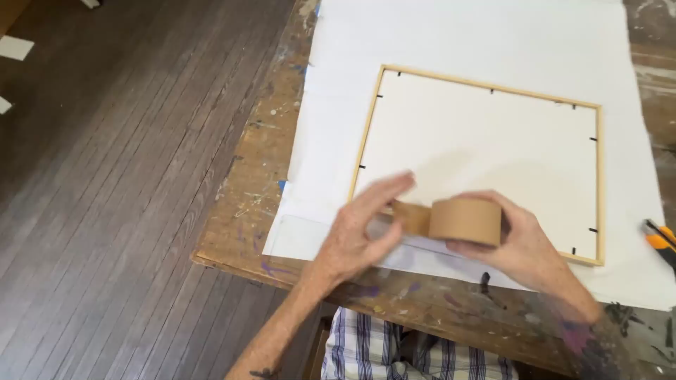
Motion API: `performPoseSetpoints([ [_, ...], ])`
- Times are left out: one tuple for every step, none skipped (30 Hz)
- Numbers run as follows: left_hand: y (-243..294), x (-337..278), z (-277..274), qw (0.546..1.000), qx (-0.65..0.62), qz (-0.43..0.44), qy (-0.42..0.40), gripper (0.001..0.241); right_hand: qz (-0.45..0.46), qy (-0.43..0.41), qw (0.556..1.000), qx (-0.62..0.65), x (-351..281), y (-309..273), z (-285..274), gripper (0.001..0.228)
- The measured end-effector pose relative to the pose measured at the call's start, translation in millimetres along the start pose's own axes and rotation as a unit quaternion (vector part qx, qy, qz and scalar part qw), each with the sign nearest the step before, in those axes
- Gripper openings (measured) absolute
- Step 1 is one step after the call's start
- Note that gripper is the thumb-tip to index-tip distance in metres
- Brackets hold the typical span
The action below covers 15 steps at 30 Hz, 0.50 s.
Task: The person is sealing the back of a picture frame using brown paper tape, a utility knife to cut the tape, and a brush to apply water/adhesive.
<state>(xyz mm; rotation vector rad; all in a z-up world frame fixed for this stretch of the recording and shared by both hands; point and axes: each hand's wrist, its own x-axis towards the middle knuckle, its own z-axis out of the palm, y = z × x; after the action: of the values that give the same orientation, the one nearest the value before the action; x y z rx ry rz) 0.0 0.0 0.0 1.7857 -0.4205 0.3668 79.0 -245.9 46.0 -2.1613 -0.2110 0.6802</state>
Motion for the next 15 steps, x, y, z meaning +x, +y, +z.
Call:
performPoseSetpoints([
  [-13.1, -0.1, -5.1, 1.0, 0.0, -0.004, 0.002, 0.051, 0.002, -0.004, 1.0, 0.0, 6.5, -9.8, 3.2, 0.082],
  [-26.0, -0.4, -10.0, 0.992, 0.12, 0.023, 0.024, 0.052, -0.008, -0.001, 1.0, -0.003, 13.1, -19.5, 6.3, 0.08],
  [-39.2, 0.3, -14.7, 0.969, 0.237, 0.051, 0.044, 0.055, -0.019, 0.003, 1.0, -0.006, 19.7, -29.2, 8.7, 0.078],
  [-39.8, 0.8, -20.9, 0.969, 0.237, 0.048, 0.044, 0.055, -0.017, 0.0, 1.0, -0.006, 27.1, -26.4, 13.4, 0.078],
  [-40.7, 2.6, -26.8, 0.965, 0.259, 0.013, 0.043, 0.048, -0.095, 0.03, 0.995, 0.015, 34.4, -23.8, 17.2, 0.072],
  [-41.6, 4.5, -32.7, 0.959, 0.281, -0.022, 0.041, 0.041, -0.172, 0.059, 0.983, 0.036, 41.8, -21.1, 20.9, 0.067],
  [-43.7, 5.2, -35.6, 0.959, 0.281, -0.025, 0.041, 0.041, -0.171, 0.057, 0.983, 0.036, 44.8, -22.0, 23.0, 0.067],
  [-46.0, 5.7, -38.5, 0.951, 0.307, -0.034, 0.019, 0.033, -0.161, 0.049, 0.984, 0.049, 47.8, -22.6, 25.3, 0.067],
  [-48.2, 5.1, -40.9, 0.942, 0.333, -0.044, -0.002, 0.025, -0.151, 0.041, 0.986, 0.061, 50.3, -22.8, 27.9, 0.067],
  [-48.0, 3.4, -42.6, 0.942, 0.332, -0.048, -0.002, 0.025, -0.148, 0.038, 0.986, 0.061, 51.1, -24.4, 28.8, 0.067],
  [-48.0, 3.2, -44.9, 0.939, 0.34, -0.042, -0.016, 0.023, -0.136, 0.031, 0.988, 0.064, 52.6, -26.7, 29.2, 0.067],
  [-47.4, 3.0, -47.1, 0.936, 0.349, -0.037, -0.03, 0.021, -0.123, 0.024, 0.99, 0.067, 53.6, -29.1, 29.3, 0.066],
  [-45.2, 2.6, -48.0, 0.936, 0.348, -0.038, -0.03, 0.021, -0.122, 0.024, 0.99, 0.067, 53.1, -31.3, 30.1, 0.066],
  [-42.8, 2.0, -48.8, 0.937, 0.343, -0.04, -0.043, 0.022, -0.102, 0.015, 0.992, 0.071, 52.3, -33.5, 30.8, 0.066],
  [-40.2, 1.7, -49.7, 0.938, 0.339, -0.042, -0.056, 0.024, -0.082, 0.006, 0.994, 0.074, 51.5, -35.8, 31.4, 0.066],
])
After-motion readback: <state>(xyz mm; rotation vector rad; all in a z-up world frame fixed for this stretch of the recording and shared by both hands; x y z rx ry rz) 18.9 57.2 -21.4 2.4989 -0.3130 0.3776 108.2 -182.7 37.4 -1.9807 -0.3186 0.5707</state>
